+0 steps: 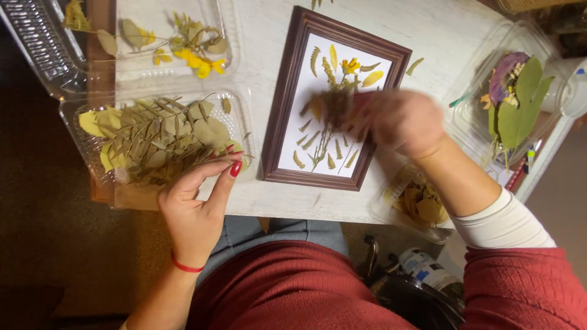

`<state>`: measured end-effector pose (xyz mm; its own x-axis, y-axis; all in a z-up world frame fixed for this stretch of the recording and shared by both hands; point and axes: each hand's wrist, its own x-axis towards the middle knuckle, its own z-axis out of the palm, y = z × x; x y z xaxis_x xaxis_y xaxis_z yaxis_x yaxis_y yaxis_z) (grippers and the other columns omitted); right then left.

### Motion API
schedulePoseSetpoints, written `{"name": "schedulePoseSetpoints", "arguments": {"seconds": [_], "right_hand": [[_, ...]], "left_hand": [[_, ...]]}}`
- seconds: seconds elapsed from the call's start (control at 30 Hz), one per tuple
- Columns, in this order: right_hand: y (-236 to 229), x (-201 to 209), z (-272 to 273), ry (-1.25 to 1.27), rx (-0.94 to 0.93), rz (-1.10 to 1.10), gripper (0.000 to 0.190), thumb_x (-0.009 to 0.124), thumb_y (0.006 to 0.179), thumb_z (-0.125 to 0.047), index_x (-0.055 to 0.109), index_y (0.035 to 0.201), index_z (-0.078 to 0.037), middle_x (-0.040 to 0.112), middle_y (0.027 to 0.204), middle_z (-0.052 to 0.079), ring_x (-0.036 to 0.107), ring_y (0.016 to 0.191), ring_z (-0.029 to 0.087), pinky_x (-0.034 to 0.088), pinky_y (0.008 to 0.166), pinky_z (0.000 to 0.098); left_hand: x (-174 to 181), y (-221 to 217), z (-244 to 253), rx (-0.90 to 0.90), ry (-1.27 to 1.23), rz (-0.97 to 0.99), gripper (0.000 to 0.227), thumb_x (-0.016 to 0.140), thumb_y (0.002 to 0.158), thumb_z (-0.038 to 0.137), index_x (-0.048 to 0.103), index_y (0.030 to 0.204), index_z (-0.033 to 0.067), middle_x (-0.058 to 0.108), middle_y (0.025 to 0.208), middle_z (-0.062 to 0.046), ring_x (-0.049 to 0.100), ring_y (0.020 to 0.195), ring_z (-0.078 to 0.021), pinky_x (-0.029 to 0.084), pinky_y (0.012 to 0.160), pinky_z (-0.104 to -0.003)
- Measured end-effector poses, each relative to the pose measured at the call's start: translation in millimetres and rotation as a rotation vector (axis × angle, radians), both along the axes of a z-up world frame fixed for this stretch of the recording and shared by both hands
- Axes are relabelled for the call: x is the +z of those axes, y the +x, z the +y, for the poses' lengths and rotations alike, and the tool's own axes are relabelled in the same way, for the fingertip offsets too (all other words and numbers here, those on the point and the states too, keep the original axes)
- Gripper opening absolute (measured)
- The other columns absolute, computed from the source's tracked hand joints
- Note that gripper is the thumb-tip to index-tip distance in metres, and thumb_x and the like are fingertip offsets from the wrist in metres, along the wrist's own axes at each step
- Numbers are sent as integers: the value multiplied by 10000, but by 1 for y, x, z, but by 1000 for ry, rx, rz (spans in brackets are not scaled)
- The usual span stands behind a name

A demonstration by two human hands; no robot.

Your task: Arrange and place dried leaves and flowers into a picture frame using tweezers.

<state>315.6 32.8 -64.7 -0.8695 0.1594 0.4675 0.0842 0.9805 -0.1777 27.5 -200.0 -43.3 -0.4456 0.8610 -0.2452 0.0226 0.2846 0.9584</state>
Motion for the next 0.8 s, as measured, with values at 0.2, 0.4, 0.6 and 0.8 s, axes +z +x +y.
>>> {"name": "schedulePoseSetpoints", "arguments": {"seconds": [0.2,0.4,0.6,0.8], "right_hand": [[90,19,15,-577,-804,497,233,724,1070,106,532,1151,3,626,1050,96,617,840,141,534,752,246],[117,19,2,-658,-911,592,256,766,1113,80,531,1190,16,636,1013,86,615,812,133,513,727,239],[100,17,-9,-758,-876,569,238,764,1103,73,546,1165,2,661,1024,83,642,846,132,547,726,244],[67,3,-33,-1070,-904,540,161,721,1020,70,628,1124,-10,688,968,59,709,829,142,607,705,255]], "left_hand": [[-6,3,-6,-19,-4,-39,131,712,995,-57,704,1123,-83,757,1154,-133,714,1092,-157,553,1045,-291],[-5,5,-1,-41,23,-76,114,708,1036,-50,688,1142,-89,744,1190,-144,709,1109,-153,552,1079,-292],[-4,10,2,-90,45,-53,84,719,1064,-57,689,1132,-96,742,1153,-159,701,1089,-154,536,1058,-279],[-4,20,8,-100,59,-78,93,715,1047,-49,680,1128,-78,744,1202,-151,713,1119,-166,549,1103,-303]]}}
